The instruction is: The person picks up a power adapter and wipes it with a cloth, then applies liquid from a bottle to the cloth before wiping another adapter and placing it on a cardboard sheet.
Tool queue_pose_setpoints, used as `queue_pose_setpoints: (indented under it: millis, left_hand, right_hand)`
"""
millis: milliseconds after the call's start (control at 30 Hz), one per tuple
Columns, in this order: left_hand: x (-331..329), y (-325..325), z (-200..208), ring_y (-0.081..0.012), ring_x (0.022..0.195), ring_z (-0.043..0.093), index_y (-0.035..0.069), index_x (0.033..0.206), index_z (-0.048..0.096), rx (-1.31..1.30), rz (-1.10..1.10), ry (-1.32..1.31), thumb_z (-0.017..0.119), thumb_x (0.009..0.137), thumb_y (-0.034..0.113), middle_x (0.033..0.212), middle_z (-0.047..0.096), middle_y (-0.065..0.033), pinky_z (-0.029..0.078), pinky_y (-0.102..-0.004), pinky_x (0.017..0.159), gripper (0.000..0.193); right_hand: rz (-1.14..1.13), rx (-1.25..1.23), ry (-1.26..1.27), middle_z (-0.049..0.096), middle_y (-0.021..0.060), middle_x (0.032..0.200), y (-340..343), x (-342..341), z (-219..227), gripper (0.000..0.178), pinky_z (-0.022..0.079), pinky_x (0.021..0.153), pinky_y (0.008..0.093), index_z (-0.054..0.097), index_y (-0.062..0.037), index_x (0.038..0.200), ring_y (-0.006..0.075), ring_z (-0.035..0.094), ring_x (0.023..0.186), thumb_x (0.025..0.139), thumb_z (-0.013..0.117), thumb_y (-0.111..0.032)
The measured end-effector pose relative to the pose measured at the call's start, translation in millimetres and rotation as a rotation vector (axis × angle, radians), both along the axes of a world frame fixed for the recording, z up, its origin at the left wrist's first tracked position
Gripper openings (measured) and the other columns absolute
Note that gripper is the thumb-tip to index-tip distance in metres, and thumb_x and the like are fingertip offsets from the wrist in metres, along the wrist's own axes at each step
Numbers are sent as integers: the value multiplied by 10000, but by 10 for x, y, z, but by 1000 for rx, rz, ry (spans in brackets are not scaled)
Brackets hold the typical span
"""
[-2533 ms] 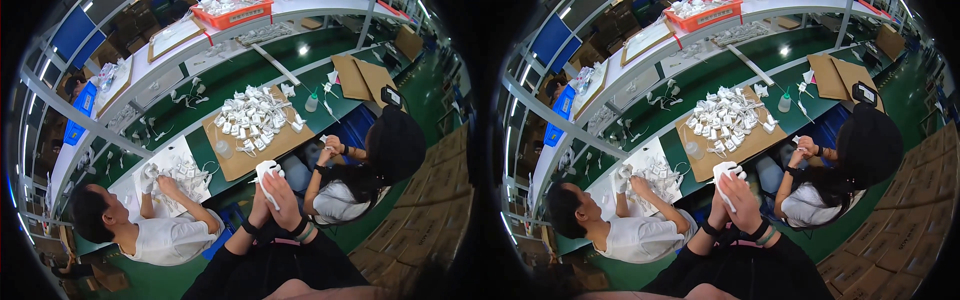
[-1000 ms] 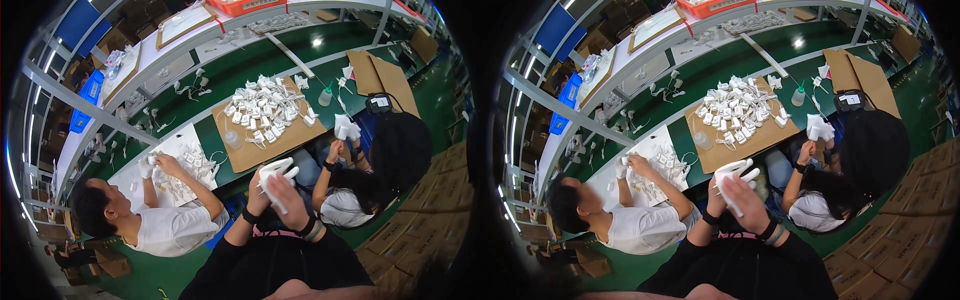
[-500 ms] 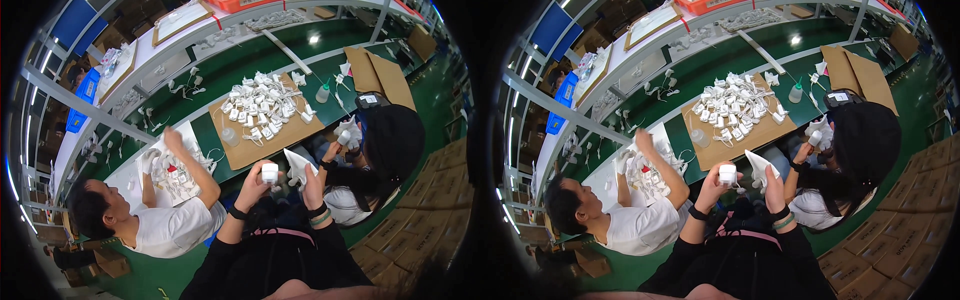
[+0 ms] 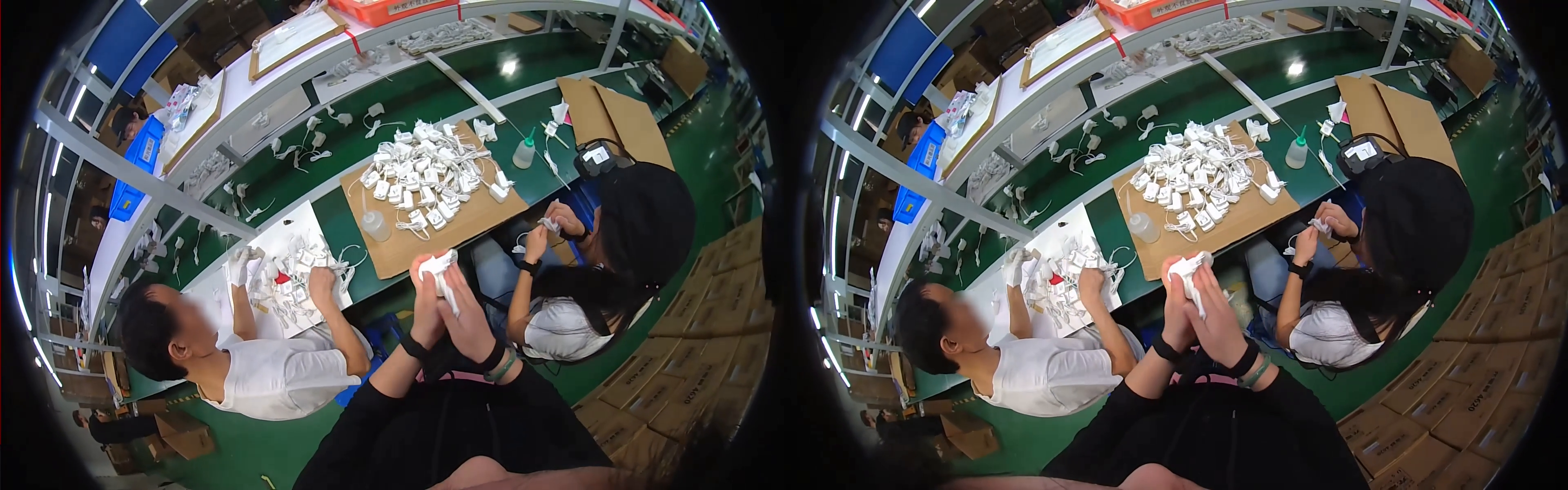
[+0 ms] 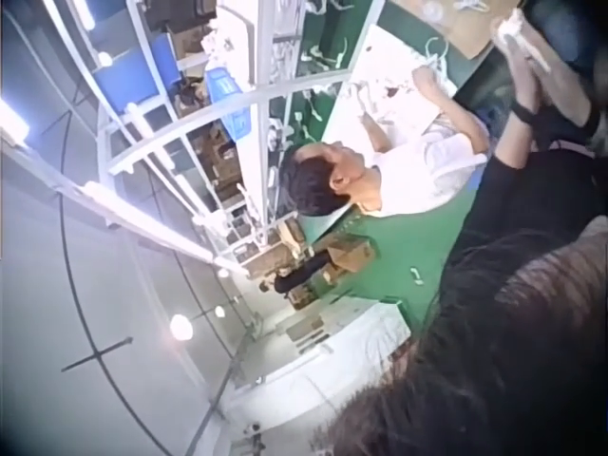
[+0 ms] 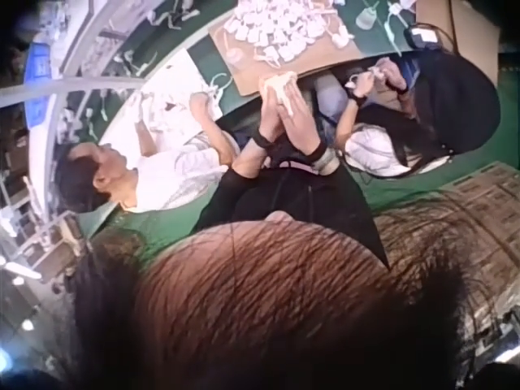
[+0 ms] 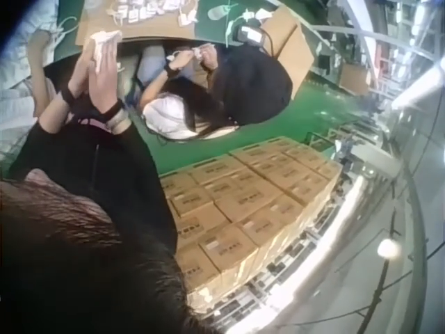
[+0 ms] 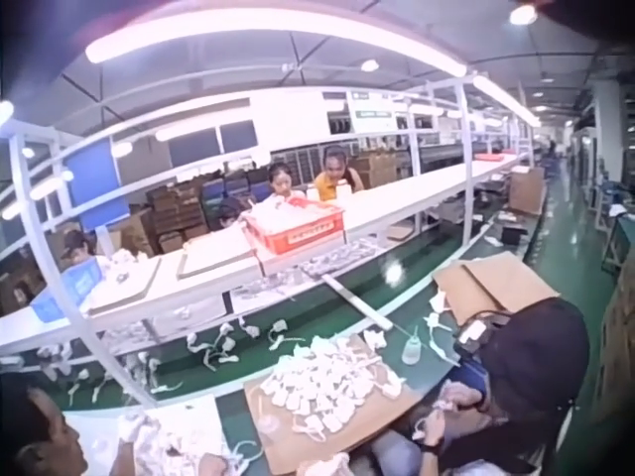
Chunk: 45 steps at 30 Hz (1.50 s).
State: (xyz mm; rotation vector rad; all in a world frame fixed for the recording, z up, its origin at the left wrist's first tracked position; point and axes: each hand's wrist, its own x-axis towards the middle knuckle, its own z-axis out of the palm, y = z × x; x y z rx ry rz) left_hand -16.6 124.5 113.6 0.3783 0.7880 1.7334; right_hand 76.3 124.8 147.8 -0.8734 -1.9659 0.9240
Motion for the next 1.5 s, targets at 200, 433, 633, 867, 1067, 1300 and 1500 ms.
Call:
queue_pose_setpoints:
  millis: [200, 433, 633, 867, 1067, 1300, 1500]
  left_hand:
    - [11, -25, 28, -219, 1169, 404, 112, 1241, 287, 126, 142, 269, 423, 954, 326, 1331, 345, -125, 368, -337, 959, 383]
    - [33, -91, -14, -244, 1200, 392, 95, 1229, 283, 162, 110, 582, 397, 948, 224, 1292, 360, -150, 354, -343, 968, 330]
    - [89, 46, -124, -242, 1183, 408, 94, 1225, 280, 96, 173, 610, 393, 943, 194, 1241, 387, -158, 354, -347, 966, 320]
    - [-330, 198, -1, -211, 971, 529, 117, 1222, 372, -226, -114, 278, 421, 958, 256, 1146, 507, -166, 446, -331, 810, 302]
    - [-647, 220, -165, -216, 958, 554, 128, 1239, 393, 185, -236, -303, 396, 965, 224, 1081, 545, -138, 445, -330, 820, 290]
    - [-281, 147, 200, -245, 1090, 521, 141, 1317, 330, 32, -173, -127, 351, 975, 195, 1163, 517, -132, 427, -341, 929, 346]
    - [56, 29, 229, -238, 1142, 491, 118, 1348, 312, -116, -161, -131, 318, 984, 229, 1263, 473, -115, 370, -394, 1007, 381]
  right_hand:
    - [51, -373, 117, 407, 235, 1333, -15, 33, 61, 453, 314, 1023, 350, 377, 65, 1294, 300, 403, 1256, 925, 461, -185]
    - [173, -747, 261, 436, 210, 1320, 39, 180, 179, 449, 314, 1016, 317, 374, 61, 1299, 259, 431, 1230, 937, 449, -193]
    - [201, -717, 386, 521, 108, 1222, 167, 213, -95, 423, 367, 946, 258, 403, 48, 1290, 145, 481, 1110, 952, 440, -203]
    - [258, -873, 374, 533, 64, 1194, 49, 385, -159, 380, 390, 910, 248, 458, 28, 1257, 103, 488, 1078, 965, 414, -210]
    - [216, -1209, 709, 538, 102, 1210, 195, 541, -234, 429, 390, 929, 272, 438, 60, 1263, 154, 524, 1079, 965, 411, -247]
    - [55, -285, 241, 448, 154, 1326, 302, 474, 116, 390, 352, 983, 316, 451, -12, 1275, 236, 455, 1202, 931, 431, -194]
    - [195, 389, -371, 407, 140, 1365, 432, 231, 186, 464, 291, 1033, 409, 442, -43, 1292, 292, 390, 1262, 845, 488, -158]
